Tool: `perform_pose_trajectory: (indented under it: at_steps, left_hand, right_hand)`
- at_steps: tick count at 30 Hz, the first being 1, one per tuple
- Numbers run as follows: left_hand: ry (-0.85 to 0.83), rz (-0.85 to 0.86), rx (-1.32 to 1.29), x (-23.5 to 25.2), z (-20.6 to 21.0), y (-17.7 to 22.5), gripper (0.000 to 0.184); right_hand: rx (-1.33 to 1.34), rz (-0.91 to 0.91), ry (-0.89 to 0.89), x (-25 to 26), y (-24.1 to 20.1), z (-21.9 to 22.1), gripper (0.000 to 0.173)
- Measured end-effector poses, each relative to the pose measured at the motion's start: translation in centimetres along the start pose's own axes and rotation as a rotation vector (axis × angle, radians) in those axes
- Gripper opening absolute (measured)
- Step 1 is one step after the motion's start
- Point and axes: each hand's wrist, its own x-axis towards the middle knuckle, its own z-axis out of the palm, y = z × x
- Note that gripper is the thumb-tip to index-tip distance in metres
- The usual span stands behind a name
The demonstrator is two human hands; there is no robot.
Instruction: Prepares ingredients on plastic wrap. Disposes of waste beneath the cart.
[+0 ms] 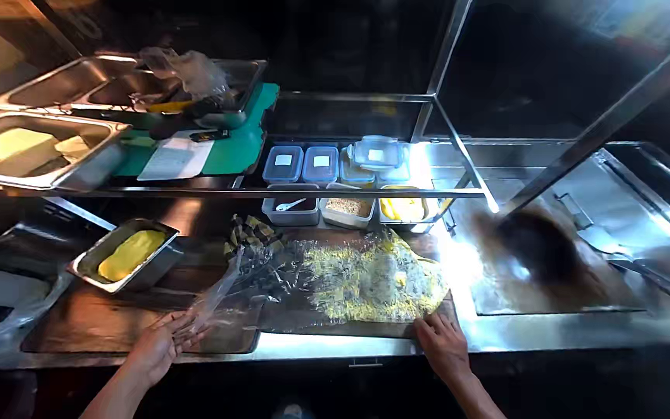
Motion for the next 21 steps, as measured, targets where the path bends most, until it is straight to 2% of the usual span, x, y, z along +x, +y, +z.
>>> perform_pose_trajectory:
  at_steps: [5, 7, 11, 14, 21]
  left_hand:
    - [0.051, 0.036, -0.033, 1.1, -2.2, -0.5, 0.014]
    - [0.062, 0.041, -0.038, 1.1, -3.1, 0.1, 0.015]
    - [0.032, 0.017, 0.079, 0.9, -4.6, 0.5, 0.013]
    - [-0.011, 0.019, 0.15, 1.5, -5.5, 0.4, 0.011]
    - [0.007, 0.017, 0.19, 1.4, -5.5, 0.7, 0.011]
  right_hand:
    - [0.076, 0.081, -0.03, -0.4, -1.8, -1.1, 0.02]
    - [0.146, 0.19, -0.03, 0.2, -2.3, -1.8, 0.02]
    - [0.246, 0.463, -0.015, 2.9, -1.9, -3.5, 0.024]
    - [0.209, 0.472, -0.021, 6.6, 0.1, -3.4, 0.023]
    - [0.203, 0.398, -0.517, 18.1, 1.8, 0.9, 0.023]
